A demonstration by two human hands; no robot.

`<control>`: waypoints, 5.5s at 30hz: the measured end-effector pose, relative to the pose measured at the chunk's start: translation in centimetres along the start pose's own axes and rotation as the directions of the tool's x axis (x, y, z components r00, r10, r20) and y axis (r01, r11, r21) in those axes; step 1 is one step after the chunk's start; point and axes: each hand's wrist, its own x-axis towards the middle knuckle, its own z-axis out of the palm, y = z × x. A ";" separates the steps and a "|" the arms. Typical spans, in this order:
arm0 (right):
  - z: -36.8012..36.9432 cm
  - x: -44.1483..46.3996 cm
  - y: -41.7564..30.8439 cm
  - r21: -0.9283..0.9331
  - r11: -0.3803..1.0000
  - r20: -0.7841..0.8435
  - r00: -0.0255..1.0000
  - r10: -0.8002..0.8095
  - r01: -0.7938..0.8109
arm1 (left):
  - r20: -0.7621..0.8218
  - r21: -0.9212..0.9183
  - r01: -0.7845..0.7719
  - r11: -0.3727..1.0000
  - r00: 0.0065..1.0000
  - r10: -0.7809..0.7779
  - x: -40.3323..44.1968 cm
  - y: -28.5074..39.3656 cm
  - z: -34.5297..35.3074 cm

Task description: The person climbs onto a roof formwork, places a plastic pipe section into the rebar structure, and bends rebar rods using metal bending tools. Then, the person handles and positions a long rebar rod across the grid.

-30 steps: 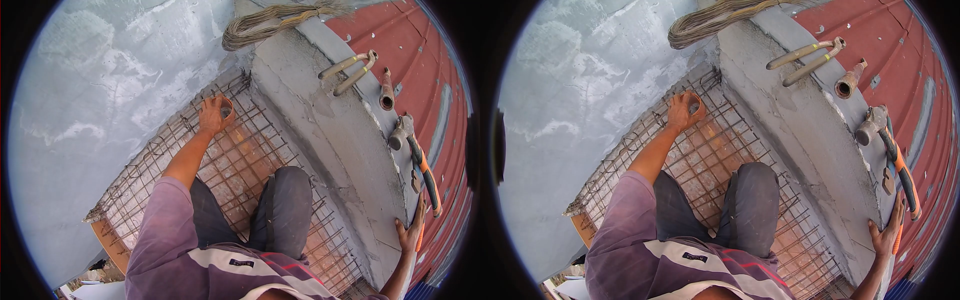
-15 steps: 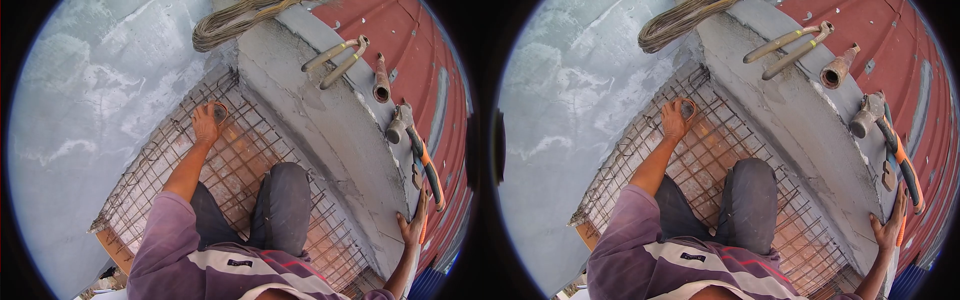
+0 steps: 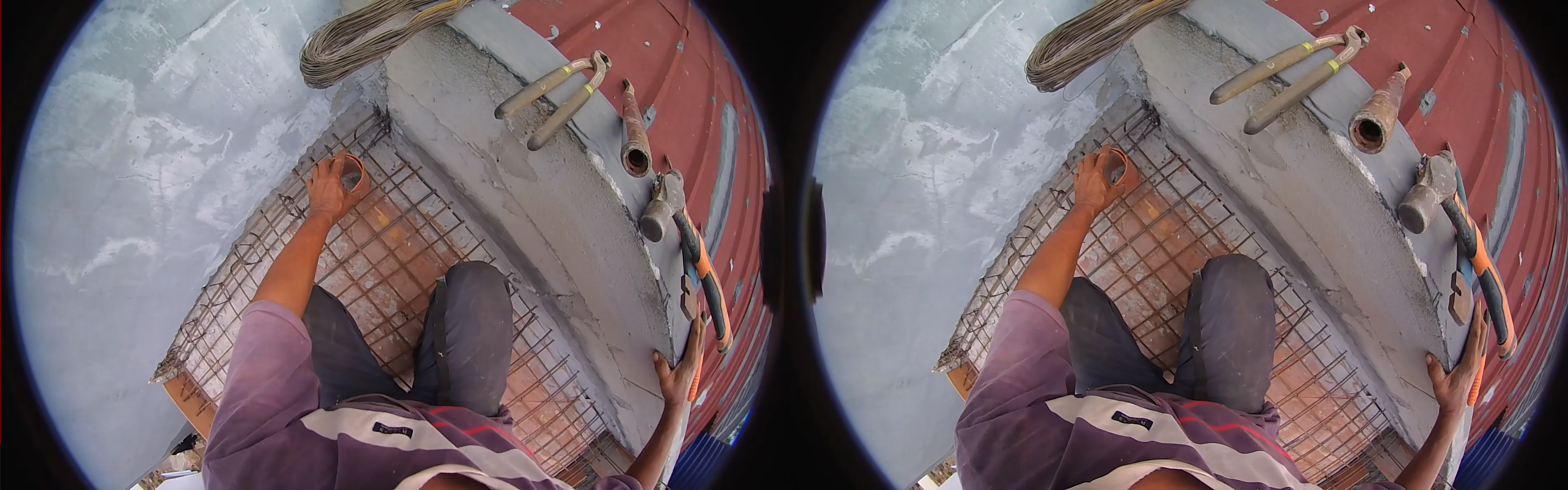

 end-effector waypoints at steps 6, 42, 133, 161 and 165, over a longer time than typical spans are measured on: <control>-0.3 0.2 -0.5 0.001 1.000 0.015 1.000 0.024 -0.024 | 0.084 -0.024 -0.007 1.000 0.996 0.009 1.4 -0.6 -0.4; -1.2 1.0 -1.9 0.054 0.998 0.023 1.000 -0.018 0.017 | 0.358 0.264 -0.139 0.954 0.933 0.036 3.5 0.5 -0.3; 9.8 9.9 -45.0 0.943 -0.276 0.178 0.982 -0.058 -0.187 | 0.467 -0.030 -0.101 0.994 0.879 0.103 6.5 -4.5 1.1; 25.5 19.1 -48.5 0.362 0.905 0.785 0.597 -0.166 -0.225 | 0.461 0.003 -0.086 0.996 0.884 0.075 6.5 -3.8 1.1; 23.4 19.1 -48.2 0.333 0.937 0.845 0.474 -0.246 -0.109 | 0.445 0.000 -0.093 0.996 0.891 0.084 6.7 -4.0 1.6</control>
